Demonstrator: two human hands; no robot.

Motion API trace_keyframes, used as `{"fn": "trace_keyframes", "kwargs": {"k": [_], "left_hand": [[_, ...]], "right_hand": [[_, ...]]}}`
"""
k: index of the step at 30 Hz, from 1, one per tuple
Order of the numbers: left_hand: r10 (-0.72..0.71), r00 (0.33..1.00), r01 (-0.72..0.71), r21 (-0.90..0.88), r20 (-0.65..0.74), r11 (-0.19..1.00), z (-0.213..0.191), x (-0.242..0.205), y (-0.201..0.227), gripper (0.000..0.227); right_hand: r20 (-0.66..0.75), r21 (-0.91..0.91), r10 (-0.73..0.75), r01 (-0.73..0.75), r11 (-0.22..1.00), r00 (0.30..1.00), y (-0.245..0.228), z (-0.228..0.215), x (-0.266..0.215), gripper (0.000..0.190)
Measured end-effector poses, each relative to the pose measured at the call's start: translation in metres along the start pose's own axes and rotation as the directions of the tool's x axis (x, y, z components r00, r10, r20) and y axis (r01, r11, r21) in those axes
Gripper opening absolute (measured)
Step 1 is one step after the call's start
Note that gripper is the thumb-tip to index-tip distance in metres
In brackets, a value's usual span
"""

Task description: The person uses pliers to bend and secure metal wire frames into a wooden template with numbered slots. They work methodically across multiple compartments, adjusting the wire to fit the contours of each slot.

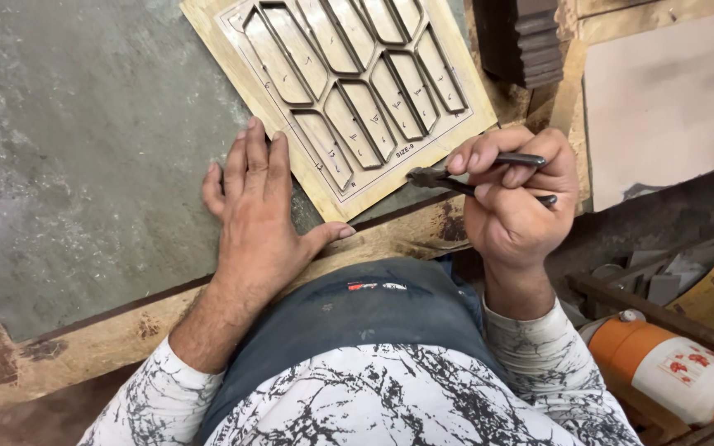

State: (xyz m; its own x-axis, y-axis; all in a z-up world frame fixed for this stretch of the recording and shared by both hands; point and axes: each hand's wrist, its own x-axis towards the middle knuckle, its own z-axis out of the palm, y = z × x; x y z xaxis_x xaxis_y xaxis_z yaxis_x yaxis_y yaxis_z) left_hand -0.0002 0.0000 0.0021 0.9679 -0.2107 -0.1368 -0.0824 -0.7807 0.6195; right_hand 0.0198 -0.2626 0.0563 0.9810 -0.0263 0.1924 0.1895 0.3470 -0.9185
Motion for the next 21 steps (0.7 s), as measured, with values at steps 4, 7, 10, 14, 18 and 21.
{"fn": "trace_keyframes", "kwargs": {"k": [4, 7, 10, 14, 18, 21], "left_hand": [[-0.019, 1.0, 0.019, 0.008, 0.019, 1.0, -0.004, 0.003, 0.003, 0.126], [-0.031, 0.997, 0.029, 0.04, 0.067, 0.999, -0.011, 0.01, 0.002, 0.126], [-0.044, 0.992, 0.037, 0.06, 0.117, 0.998, -0.02, 0.013, 0.001, 0.127], [-0.051, 0.986, 0.039, 0.08, 0.157, 0.996, -0.028, 0.021, 0.001, 0.128], [-0.033, 0.986, 0.016, 0.106, 0.163, 0.994, -0.03, 0.022, -0.002, 0.127], [-0.038, 0.982, 0.015, 0.122, 0.188, 0.992, -0.033, 0.026, -0.005, 0.126]], "right_hand": [[-0.003, 0.036, 0.005, -0.005, 0.999, 1.0, 0.001, -0.002, 0.0, 0.032], [-0.009, 0.036, 0.006, -0.006, 0.999, 1.0, 0.001, -0.002, -0.003, 0.032], [-0.011, 0.05, 0.021, -0.021, 0.999, 1.0, 0.001, 0.001, -0.009, 0.032], [0.034, -0.008, -0.004, 0.005, 1.0, 0.999, 0.001, 0.008, -0.013, 0.032], [0.063, -0.021, 0.007, -0.006, 1.0, 0.998, 0.0, 0.011, -0.018, 0.031], [0.079, 0.003, 0.026, -0.026, 1.0, 0.997, 0.0, 0.014, -0.019, 0.033]]}}
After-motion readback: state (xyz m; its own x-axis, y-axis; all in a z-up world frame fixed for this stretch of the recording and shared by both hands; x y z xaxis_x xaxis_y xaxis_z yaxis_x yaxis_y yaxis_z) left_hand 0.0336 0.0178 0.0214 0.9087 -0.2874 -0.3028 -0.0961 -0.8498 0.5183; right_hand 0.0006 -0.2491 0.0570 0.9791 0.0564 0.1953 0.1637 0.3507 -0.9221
